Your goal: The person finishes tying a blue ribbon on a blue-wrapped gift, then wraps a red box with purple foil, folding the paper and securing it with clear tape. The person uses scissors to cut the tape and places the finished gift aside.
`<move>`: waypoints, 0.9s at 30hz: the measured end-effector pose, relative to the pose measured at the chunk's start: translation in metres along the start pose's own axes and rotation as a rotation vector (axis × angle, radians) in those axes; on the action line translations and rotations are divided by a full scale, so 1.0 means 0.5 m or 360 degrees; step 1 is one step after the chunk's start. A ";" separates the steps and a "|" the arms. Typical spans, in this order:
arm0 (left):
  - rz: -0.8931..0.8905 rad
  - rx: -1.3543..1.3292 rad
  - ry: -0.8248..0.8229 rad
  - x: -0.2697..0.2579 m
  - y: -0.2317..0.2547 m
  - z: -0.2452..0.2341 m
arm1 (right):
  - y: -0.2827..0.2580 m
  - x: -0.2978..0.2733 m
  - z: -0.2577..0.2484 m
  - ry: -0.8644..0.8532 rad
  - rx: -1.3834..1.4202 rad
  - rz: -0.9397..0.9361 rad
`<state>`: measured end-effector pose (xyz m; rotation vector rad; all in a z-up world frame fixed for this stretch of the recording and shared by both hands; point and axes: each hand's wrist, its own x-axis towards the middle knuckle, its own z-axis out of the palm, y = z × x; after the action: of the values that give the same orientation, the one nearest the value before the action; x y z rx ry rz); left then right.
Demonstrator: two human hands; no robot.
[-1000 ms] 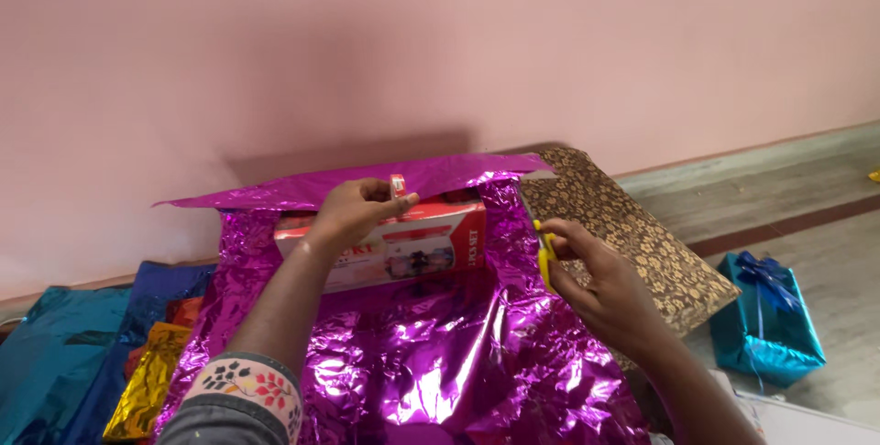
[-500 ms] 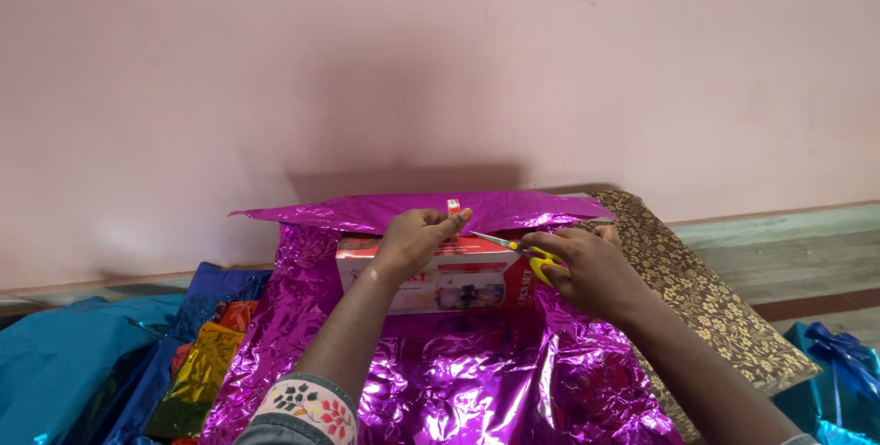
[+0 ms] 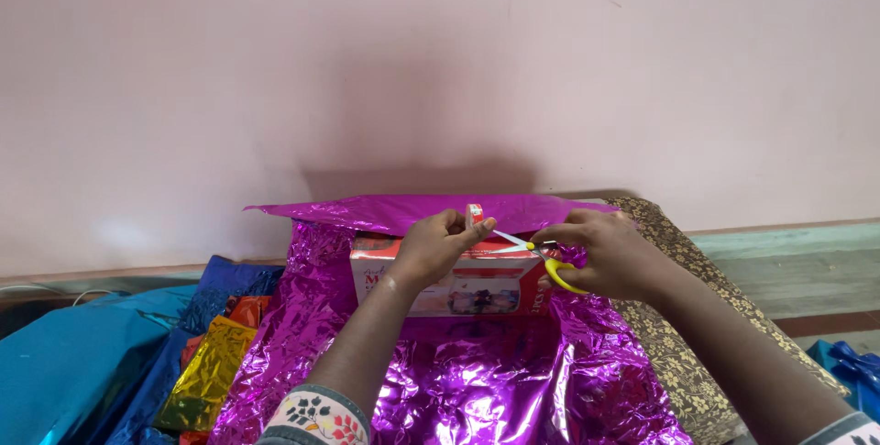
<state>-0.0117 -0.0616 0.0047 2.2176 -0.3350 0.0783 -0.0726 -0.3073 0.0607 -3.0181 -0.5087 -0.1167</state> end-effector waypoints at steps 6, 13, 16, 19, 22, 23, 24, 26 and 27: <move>-0.0012 0.0002 -0.0049 0.000 0.000 -0.001 | 0.006 0.019 -0.003 -0.0123 0.0251 -0.0055; 0.0020 -0.0043 -0.0073 0.003 -0.006 -0.008 | 0.019 0.055 -0.023 -0.0126 0.0178 -0.0382; 0.0044 -0.0075 -0.0074 0.003 -0.010 -0.010 | 0.019 0.053 -0.047 -0.0342 0.0170 -0.0216; 0.0044 -0.0102 -0.0081 0.004 -0.012 -0.012 | 0.026 0.042 -0.074 -0.0425 0.0274 -0.0047; 0.0051 -0.0086 -0.0082 0.006 -0.014 -0.010 | 0.038 0.037 -0.091 -0.0287 0.0410 0.0179; 0.0044 -0.0088 -0.0085 0.008 -0.014 -0.009 | 0.045 0.036 -0.094 -0.0217 0.0419 0.0287; 0.0038 -0.0089 -0.0087 0.009 -0.014 -0.009 | 0.053 0.037 -0.095 -0.0147 0.0427 0.0394; 0.0068 -0.0101 -0.0070 0.009 -0.015 -0.009 | 0.070 0.045 -0.091 -0.0114 0.0351 0.0367; 0.0084 -0.0106 -0.0060 0.010 -0.015 -0.009 | 0.080 0.050 -0.086 -0.0096 0.0314 0.0354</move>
<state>-0.0048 -0.0548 0.0027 2.1466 -0.4111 0.0527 -0.0386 -0.3405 0.1029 -2.8658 -0.1736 0.0368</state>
